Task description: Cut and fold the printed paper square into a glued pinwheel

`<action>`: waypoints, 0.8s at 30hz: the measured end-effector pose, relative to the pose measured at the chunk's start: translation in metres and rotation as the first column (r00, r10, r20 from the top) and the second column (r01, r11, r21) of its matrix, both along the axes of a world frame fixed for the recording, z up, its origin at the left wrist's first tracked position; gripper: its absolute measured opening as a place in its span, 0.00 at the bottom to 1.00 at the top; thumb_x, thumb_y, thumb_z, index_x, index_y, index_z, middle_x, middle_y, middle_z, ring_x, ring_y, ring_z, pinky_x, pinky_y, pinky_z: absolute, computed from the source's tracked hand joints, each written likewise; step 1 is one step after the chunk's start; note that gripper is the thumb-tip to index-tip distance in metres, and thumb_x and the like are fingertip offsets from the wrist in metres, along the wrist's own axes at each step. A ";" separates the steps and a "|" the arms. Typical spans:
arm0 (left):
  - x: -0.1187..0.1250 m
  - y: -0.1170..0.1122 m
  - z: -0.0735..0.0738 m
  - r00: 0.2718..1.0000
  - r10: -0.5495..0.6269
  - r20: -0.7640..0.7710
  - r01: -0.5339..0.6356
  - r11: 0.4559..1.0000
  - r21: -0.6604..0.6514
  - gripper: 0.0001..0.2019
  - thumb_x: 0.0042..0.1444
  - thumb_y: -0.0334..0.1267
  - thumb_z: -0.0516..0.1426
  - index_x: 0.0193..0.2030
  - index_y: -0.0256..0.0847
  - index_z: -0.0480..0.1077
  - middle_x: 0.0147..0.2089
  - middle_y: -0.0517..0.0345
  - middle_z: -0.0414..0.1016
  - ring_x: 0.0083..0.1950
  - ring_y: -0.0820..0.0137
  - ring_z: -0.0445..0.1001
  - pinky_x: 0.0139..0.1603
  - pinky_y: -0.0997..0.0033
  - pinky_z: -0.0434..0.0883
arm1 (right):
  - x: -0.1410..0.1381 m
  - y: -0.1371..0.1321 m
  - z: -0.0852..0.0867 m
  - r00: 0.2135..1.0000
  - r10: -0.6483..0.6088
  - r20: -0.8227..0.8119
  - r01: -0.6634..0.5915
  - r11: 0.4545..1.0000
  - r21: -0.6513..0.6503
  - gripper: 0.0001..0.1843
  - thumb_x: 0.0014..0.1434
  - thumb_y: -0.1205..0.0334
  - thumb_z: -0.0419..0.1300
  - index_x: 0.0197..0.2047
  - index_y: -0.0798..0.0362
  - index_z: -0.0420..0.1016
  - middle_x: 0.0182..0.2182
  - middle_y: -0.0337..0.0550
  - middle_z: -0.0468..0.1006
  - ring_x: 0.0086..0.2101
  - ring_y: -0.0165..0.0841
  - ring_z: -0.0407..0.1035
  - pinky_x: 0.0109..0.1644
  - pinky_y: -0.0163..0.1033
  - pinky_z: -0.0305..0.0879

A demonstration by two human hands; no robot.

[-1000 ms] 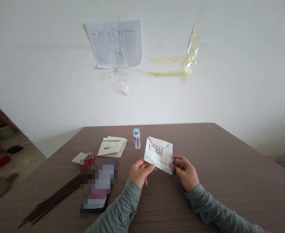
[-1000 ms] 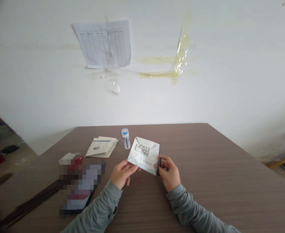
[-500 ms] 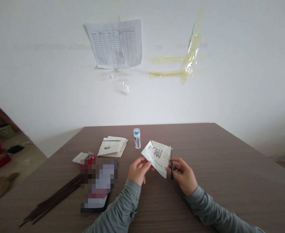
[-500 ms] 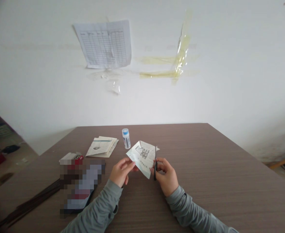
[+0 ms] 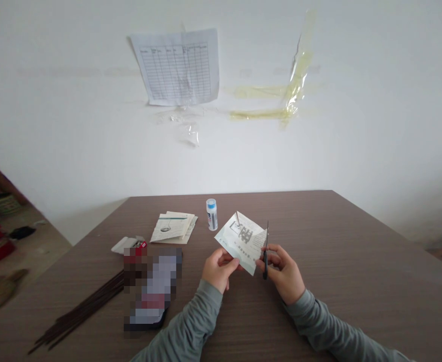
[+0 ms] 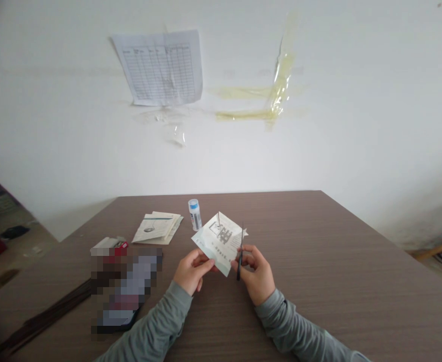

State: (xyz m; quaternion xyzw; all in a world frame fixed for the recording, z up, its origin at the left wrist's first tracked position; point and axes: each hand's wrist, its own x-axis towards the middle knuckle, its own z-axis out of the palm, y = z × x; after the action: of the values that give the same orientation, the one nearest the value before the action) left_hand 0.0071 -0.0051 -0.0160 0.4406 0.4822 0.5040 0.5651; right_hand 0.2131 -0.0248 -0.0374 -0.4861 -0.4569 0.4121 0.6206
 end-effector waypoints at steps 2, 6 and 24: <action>0.001 0.000 -0.001 1.000 -0.007 -0.009 0.007 1.000 -0.005 0.18 0.49 0.45 0.81 0.43 0.44 0.86 0.45 0.45 0.97 0.42 0.53 0.96 0.18 0.79 0.62 | -0.001 -0.001 0.001 1.000 0.013 -0.005 -0.013 1.000 -0.004 0.41 0.52 0.24 0.93 0.50 0.45 0.86 0.31 0.38 0.93 0.28 0.39 0.76 0.38 0.45 0.68; 0.003 -0.001 -0.004 0.999 -0.037 -0.014 0.037 0.999 -0.005 0.18 0.50 0.41 0.82 0.46 0.43 0.87 0.44 0.47 0.96 0.41 0.53 0.96 0.20 0.77 0.65 | -0.003 -0.003 0.003 1.000 0.007 -0.010 -0.007 1.000 0.005 0.41 0.52 0.25 0.93 0.50 0.44 0.85 0.31 0.38 0.92 0.31 0.41 0.80 0.41 0.46 0.72; 0.002 0.003 -0.008 1.000 0.011 0.000 -0.011 1.000 0.015 0.16 0.47 0.42 0.82 0.40 0.43 0.87 0.40 0.50 0.95 0.38 0.57 0.93 0.19 0.79 0.64 | -0.004 0.005 -0.014 0.999 -0.048 0.003 0.048 0.999 0.013 0.41 0.52 0.23 0.92 0.50 0.45 0.87 0.33 0.41 0.94 0.32 0.42 0.78 0.42 0.48 0.65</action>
State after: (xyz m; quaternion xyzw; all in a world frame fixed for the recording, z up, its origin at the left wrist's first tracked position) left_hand 0.0094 -0.0020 -0.0236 0.4424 0.4808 0.5107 0.5589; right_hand 0.2091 -0.0200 -0.0511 -0.4934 -0.4487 0.3933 0.6328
